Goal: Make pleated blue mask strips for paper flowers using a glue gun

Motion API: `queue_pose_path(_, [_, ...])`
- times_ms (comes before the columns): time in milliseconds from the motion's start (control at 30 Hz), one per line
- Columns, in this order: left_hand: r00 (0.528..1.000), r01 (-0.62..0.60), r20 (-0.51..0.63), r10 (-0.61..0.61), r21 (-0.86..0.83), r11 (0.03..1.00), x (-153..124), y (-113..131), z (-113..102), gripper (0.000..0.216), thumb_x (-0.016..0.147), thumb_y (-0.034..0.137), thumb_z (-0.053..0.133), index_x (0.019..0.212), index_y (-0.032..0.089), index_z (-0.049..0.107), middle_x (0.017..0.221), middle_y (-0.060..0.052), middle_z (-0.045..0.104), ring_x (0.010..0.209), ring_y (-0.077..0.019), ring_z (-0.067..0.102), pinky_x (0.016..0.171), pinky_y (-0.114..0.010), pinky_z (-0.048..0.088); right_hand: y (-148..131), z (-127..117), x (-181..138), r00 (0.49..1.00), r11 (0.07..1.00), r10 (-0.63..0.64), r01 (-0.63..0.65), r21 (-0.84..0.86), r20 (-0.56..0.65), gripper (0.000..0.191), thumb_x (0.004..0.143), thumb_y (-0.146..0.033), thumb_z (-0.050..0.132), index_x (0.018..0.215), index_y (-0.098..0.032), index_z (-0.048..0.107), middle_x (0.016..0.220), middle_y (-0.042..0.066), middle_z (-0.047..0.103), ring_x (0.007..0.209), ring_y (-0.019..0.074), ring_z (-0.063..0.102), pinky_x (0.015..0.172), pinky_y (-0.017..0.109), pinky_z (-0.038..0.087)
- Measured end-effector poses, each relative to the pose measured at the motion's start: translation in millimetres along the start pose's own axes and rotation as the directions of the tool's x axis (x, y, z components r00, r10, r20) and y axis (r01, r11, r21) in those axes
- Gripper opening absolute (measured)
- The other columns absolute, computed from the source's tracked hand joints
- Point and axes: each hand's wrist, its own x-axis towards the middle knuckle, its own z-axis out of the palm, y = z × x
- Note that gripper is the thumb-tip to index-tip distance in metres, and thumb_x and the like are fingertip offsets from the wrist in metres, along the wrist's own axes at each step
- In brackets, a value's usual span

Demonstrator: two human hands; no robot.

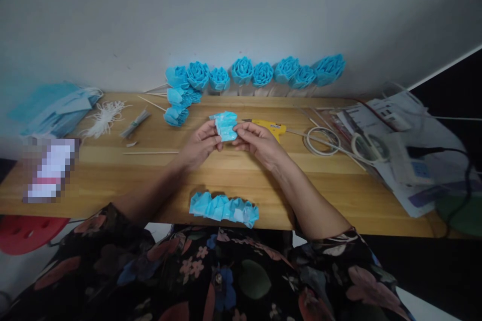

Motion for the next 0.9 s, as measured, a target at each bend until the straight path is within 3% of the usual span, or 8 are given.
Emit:
queue_pose_path(100, [1.000,0.002,-0.016,-0.002,0.003,1.000,0,1,0,0.050,0.071,0.033,0.083,0.116,0.019,0.064,0.092,-0.002,0.069,0.065,-0.0084,0.053,0.064,-0.025,0.041,0,-1,0,1.000,1.000,-0.011,0.012,0.010,-0.007,0.045,0.067,-0.055,0.089,0.090,-0.021,0.071,0.073,0.000,0.072,0.067,0.0126,0.069,0.061,0.023,0.059])
queue_pose_path(367, [1.000,-0.010,-0.020,0.011,0.019,1.000,1,0,-3,0.050,0.073,0.034,0.083,0.117,0.020,0.064,0.093,-0.002,0.069,0.067,-0.0087,0.054,0.064,-0.025,0.043,2,-1,0,0.997,0.999,-0.047,0.047,-0.006,-0.058,0.049,0.068,-0.038,0.089,0.112,-0.025,0.071,0.078,-0.003,0.071,0.071,0.0128,0.069,0.064,0.025,0.059])
queue_pose_path(500, [1.000,-0.026,0.012,0.025,0.067,0.997,1,-3,-5,0.051,0.075,0.034,0.081,0.121,0.020,0.064,0.094,-0.002,0.069,0.068,-0.0090,0.055,0.065,-0.024,0.044,3,-1,1,0.995,0.999,-0.053,0.052,-0.013,-0.089,0.047,0.064,-0.039,0.091,0.105,-0.022,0.075,0.080,-0.002,0.071,0.070,0.0120,0.066,0.063,0.024,0.057])
queue_pose_path(633, [0.997,-0.076,0.033,0.069,0.263,0.962,3,-8,-12,0.045,0.081,0.027,0.073,0.124,0.018,0.064,0.090,-0.003,0.069,0.077,-0.0116,0.060,0.073,-0.025,0.050,4,-1,1,0.992,0.995,-0.083,0.076,-0.072,-0.097,0.040,0.062,-0.041,0.090,0.093,-0.021,0.076,0.075,-0.001,0.069,0.068,0.0117,0.064,0.063,0.024,0.056])
queue_pose_path(733, [0.982,-0.165,0.004,0.189,0.506,0.847,8,-7,-21,0.043,0.084,0.018,0.062,0.127,0.017,0.064,0.113,-0.010,0.072,0.102,-0.0189,0.067,0.092,-0.033,0.054,5,-1,1,0.988,0.984,-0.119,0.104,-0.146,-0.100,0.035,0.065,-0.041,0.087,0.089,-0.021,0.074,0.071,-0.003,0.066,0.064,0.0108,0.061,0.064,0.026,0.056])
queue_pose_path(833, [0.960,-0.195,0.027,0.278,0.779,0.597,11,0,-31,0.049,0.083,0.015,0.056,0.131,0.020,0.066,0.148,-0.012,0.058,0.137,-0.0258,0.055,0.114,-0.044,0.046,9,-2,4,0.984,0.969,-0.128,0.097,-0.229,-0.122,0.031,0.067,-0.039,0.084,0.089,-0.021,0.072,0.072,-0.003,0.067,0.063,0.0105,0.061,0.063,0.026,0.055])
queue_pose_path(900, [0.972,-0.153,0.060,0.227,0.895,0.418,11,6,-37,0.050,0.085,0.015,0.053,0.133,0.019,0.066,0.154,-0.011,0.054,0.144,-0.0269,0.048,0.122,-0.048,0.037,13,-4,8,0.981,0.954,-0.121,0.072,-0.292,-0.152,0.030,0.068,-0.037,0.080,0.092,-0.020,0.071,0.070,-0.003,0.066,0.061,0.0108,0.060,0.060,0.025,0.054])
